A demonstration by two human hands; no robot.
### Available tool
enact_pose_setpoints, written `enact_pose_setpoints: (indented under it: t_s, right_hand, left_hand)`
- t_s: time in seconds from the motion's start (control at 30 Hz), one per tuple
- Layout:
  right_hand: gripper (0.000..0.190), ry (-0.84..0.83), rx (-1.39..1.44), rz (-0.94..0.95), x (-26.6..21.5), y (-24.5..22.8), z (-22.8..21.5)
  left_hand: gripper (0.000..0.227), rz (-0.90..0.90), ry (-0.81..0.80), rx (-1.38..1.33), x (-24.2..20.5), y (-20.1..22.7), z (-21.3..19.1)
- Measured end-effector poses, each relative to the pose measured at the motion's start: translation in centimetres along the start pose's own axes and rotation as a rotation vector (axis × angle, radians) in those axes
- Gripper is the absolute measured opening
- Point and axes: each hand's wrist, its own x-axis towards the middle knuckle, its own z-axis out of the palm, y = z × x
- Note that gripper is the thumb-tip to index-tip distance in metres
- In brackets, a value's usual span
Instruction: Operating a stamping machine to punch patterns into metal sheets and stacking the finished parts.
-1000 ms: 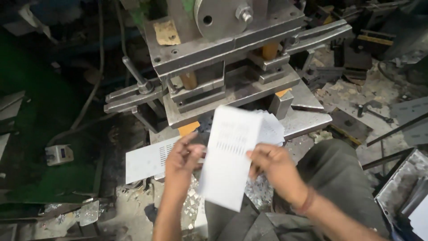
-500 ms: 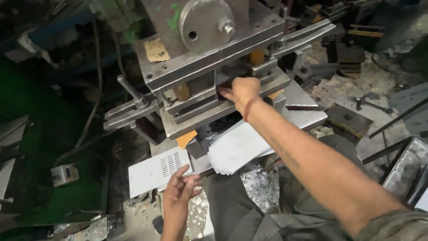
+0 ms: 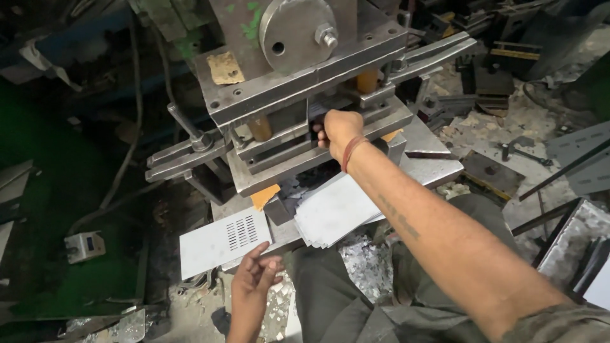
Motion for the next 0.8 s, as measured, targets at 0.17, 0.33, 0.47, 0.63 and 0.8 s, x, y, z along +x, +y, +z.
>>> enact_pose_setpoints:
  t_s: [0.17,0.33,0.47,0.63,0.8]
  right_hand:
    - [0.025,-0.055,0.008,0.001,1.0,0.3,-0.6]
    - [0.028,-0.018,-0.211,-0.082,4.2,1.9,0.5]
    - [0.028,-0.015,-0.204,-0.073,3.4,1.4,0.5]
    - [0.028,-0.025,-0.205,-0.069,3.4,1.5,0.5]
    - [0.024,-0.029,-0.147,-0.062,3.2,1.3,0.6]
  left_hand:
    - [0.048,0.134,0.03,0.369,3.6,2.4,-3.1]
    - [0.09,0.196,-0.048,1.013,8.0,5.8,-6.9]
    - [0.121,0.143,-0.21,1.39,11.4,5.5,-8.3]
    - [0.123,0.198,-0.21,1.495,12.3,5.4,-8.2]
    - [0.121,0.313,-0.033,1.487,10.3,5.7,-8.1]
